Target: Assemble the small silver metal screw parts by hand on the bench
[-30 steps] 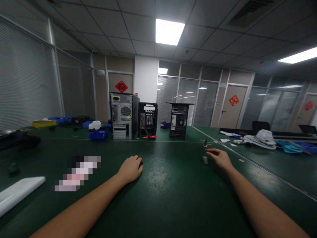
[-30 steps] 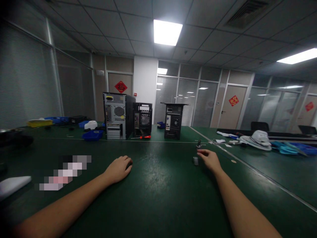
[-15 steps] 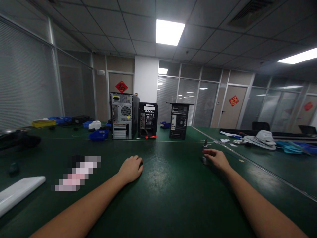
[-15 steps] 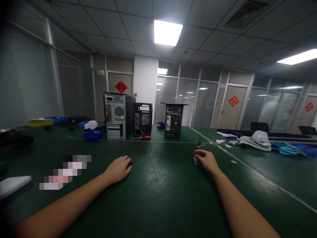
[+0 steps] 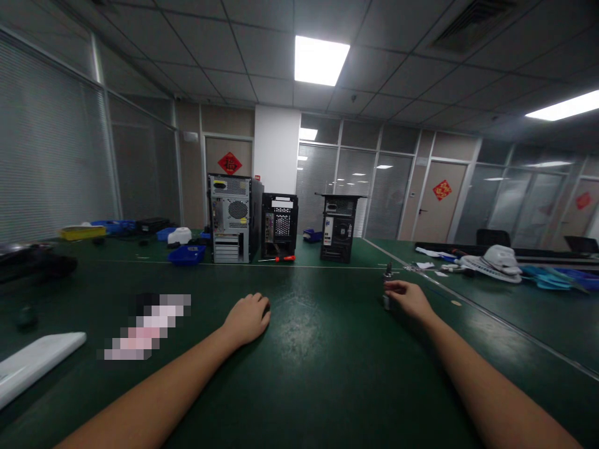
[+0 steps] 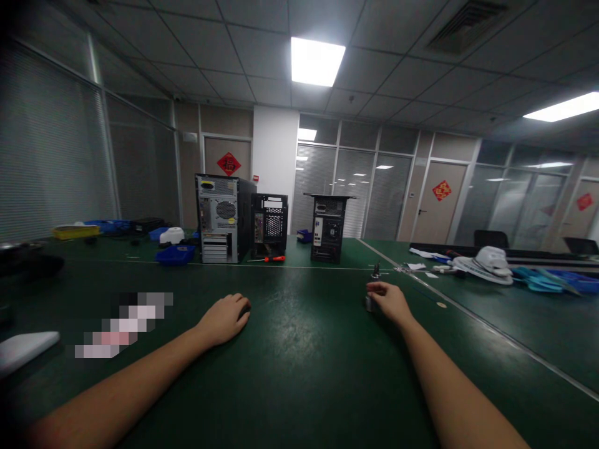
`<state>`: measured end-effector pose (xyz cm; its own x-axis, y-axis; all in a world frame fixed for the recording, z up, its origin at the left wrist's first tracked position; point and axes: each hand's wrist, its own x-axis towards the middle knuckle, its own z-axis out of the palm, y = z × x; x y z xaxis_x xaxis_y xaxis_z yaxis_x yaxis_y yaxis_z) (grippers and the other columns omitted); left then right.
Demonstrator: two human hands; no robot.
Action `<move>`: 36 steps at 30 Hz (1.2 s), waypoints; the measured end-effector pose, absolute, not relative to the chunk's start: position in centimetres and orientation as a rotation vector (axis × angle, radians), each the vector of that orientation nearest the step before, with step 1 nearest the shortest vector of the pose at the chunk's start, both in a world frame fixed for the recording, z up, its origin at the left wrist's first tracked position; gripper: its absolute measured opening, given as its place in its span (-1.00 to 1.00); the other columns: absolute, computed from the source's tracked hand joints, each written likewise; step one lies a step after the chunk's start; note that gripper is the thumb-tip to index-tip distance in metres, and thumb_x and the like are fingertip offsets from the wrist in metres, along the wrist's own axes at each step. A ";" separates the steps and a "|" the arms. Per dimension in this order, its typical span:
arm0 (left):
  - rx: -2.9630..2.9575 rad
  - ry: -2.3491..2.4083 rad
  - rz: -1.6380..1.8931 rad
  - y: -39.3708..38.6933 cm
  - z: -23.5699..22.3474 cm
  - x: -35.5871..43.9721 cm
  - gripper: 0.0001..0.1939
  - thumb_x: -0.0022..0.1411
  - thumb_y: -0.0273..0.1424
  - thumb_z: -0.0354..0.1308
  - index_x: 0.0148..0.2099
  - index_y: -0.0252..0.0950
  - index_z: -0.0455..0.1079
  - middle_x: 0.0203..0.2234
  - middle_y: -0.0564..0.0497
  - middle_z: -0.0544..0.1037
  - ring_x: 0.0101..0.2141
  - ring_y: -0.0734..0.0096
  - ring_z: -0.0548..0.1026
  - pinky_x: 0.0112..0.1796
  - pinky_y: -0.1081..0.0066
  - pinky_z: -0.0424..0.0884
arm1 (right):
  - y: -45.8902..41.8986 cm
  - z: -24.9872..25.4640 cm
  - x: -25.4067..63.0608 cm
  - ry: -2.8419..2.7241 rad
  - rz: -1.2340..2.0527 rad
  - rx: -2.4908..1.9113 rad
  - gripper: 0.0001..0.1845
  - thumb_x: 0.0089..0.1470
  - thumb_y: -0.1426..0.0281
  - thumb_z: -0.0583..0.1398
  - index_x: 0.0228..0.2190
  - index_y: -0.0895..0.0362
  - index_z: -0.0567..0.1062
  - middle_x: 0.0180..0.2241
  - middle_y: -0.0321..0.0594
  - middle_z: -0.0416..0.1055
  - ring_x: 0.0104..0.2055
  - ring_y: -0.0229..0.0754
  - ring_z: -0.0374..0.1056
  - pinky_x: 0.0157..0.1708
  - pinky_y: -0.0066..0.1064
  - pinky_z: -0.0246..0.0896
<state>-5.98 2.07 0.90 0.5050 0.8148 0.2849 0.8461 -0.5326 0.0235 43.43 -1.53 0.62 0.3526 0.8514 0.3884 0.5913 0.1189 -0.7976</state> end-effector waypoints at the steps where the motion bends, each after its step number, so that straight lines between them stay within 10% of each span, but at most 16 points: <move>1: -2.616 -1.453 -0.397 2.1 0.9 -6.0 -0.65 0.34 -0.24 -0.02 0.01 -0.25 0.48 -0.09 -0.17 0.50 -0.08 0.11 0.47 -0.05 0.20 0.37 | -1.5 0.6 43.4 -1.345 0.313 -1.583 -0.64 -0.14 0.41 0.34 -0.20 0.19 0.63 -0.18 -0.02 0.61 -0.10 0.05 0.53 -0.05 -0.18 0.41; 36: -2.627 -1.454 -0.390 2.1 1.0 -6.0 -0.63 0.35 -0.22 -0.04 0.02 -0.24 0.48 -0.08 -0.17 0.50 -0.06 0.11 0.46 -0.05 0.21 0.37 | -2.5 0.4 43.2 -1.464 0.512 -1.757 -0.55 -0.06 0.11 0.34 -0.21 0.17 0.56 -0.21 -0.04 0.59 -0.20 -0.06 0.51 -0.17 -0.31 0.36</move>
<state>-6.01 2.05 0.96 0.5071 0.8161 0.2770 0.8453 -0.5337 0.0251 43.17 -2.46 0.40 0.2563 0.9517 0.1689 0.6386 -0.0356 -0.7687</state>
